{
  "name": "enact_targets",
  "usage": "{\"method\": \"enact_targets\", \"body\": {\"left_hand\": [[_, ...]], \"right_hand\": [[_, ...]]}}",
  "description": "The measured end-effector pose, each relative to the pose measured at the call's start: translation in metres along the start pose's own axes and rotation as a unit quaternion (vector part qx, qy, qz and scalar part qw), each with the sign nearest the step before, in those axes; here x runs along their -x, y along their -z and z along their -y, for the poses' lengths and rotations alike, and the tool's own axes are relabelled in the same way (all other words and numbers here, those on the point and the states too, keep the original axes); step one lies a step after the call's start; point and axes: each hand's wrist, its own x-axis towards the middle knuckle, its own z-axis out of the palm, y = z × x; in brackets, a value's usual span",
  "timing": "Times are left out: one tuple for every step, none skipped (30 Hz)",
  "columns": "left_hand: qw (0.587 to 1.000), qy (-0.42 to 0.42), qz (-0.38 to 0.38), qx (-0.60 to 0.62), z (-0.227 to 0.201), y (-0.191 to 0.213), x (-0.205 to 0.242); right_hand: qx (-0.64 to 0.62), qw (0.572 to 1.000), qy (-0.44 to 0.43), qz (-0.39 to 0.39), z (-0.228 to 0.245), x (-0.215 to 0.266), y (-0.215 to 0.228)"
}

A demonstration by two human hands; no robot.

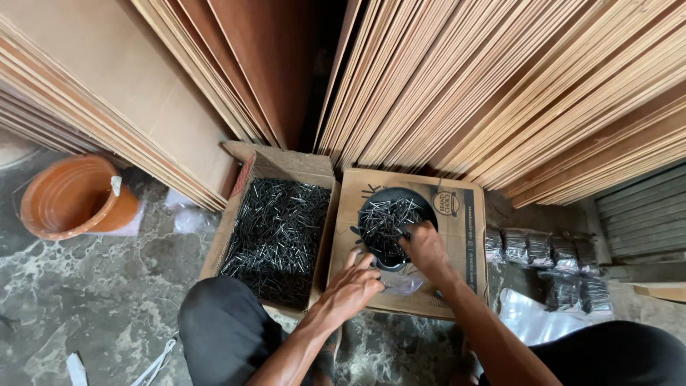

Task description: The person sits on the floor and packs nails from a black bowl into small plastic bags. They use their hands to scoop nails and place them into the bags, then set the filled bags aside.

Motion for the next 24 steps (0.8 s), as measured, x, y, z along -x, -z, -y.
{"method": "enact_targets", "body": {"left_hand": [[1.0,-0.001,-0.001,-0.001,0.001,0.0,-0.001],[1.0,0.002,-0.001,0.001,0.0,0.0,-0.001],[1.0,0.004,-0.002,0.004,0.0,0.0,-0.001],[1.0,0.004,-0.002,0.003,0.0,0.002,-0.001],[1.0,-0.002,-0.007,0.003,0.0,0.005,-0.002],[1.0,-0.009,-0.011,0.005,-0.001,0.006,-0.002],[1.0,-0.009,-0.01,0.006,-0.001,0.005,-0.001],[1.0,-0.003,-0.003,0.011,-0.001,0.004,-0.001],[1.0,0.003,0.003,0.017,-0.001,0.004,-0.001],[1.0,0.003,0.003,0.017,0.0,0.002,-0.001],[1.0,0.007,0.003,0.02,0.001,-0.001,-0.001],[1.0,0.01,0.002,0.021,0.004,-0.003,-0.002],[1.0,0.01,0.001,0.019,0.004,-0.003,-0.002],[1.0,0.016,0.011,0.023,0.003,-0.003,-0.001],[0.999,0.022,0.02,0.027,0.002,-0.003,-0.001],[0.999,0.023,0.022,0.029,0.002,-0.004,0.0],[0.999,0.021,0.019,0.026,0.002,-0.006,0.002],[1.0,0.018,0.012,0.019,0.004,-0.005,0.0],[1.0,0.018,0.01,0.018,0.005,-0.006,-0.001],[1.0,0.021,0.013,0.019,0.005,-0.007,-0.001],[0.999,0.024,0.015,0.02,0.005,-0.008,0.0],[0.999,0.023,0.015,0.02,0.006,-0.009,-0.001],[0.999,0.024,0.016,0.024,0.007,-0.011,-0.001],[0.999,0.026,0.016,0.027,0.009,-0.013,-0.001]], "right_hand": [[0.0,1.0,0.0,-0.002,-0.005,-0.006,-0.002],[-0.048,0.999,0.005,-0.02,-0.011,-0.01,-0.004],[-0.095,0.995,0.01,-0.038,-0.016,-0.015,-0.007],[-0.095,0.995,0.01,-0.038,-0.011,-0.014,-0.003],[-0.132,0.991,-0.022,-0.025,-0.007,-0.012,0.002],[-0.169,0.984,-0.056,-0.012,-0.003,-0.009,0.006],[-0.17,0.984,-0.057,-0.011,-0.006,-0.008,0.005],[-0.177,0.983,-0.046,-0.019,-0.008,-0.009,0.005],[-0.184,0.982,-0.035,-0.026,-0.01,-0.01,0.004],[-0.185,0.982,-0.036,-0.026,-0.008,-0.009,0.008],[-0.202,0.976,-0.074,-0.018,-0.006,-0.008,0.011],[-0.219,0.969,-0.111,-0.012,-0.004,-0.008,0.015],[-0.219,0.969,-0.11,-0.013,-0.009,-0.011,0.011],[-0.27,0.957,-0.097,-0.032,-0.013,-0.014,0.008],[-0.321,0.942,-0.084,-0.05,-0.018,-0.017,0.004],[-0.321,0.942,-0.087,-0.049,-0.023,-0.02,0.0],[-0.371,0.922,-0.086,-0.063,-0.027,-0.023,-0.004],[-0.42,0.9,-0.081,-0.08,-0.031,-0.031,-0.004],[-0.42,0.9,-0.079,-0.081,-0.02,-0.026,0.005],[-0.395,0.91,-0.107,-0.065,-0.011,-0.019,0.014],[-0.368,0.919,-0.135,-0.05,-0.002,-0.012,0.022],[-0.369,0.918,-0.135,-0.05,0.001,-0.01,0.025],[-0.342,0.927,-0.15,-0.044,0.004,-0.009,0.027],[-0.314,0.934,-0.164,-0.037,0.007,-0.008,0.03]]}}
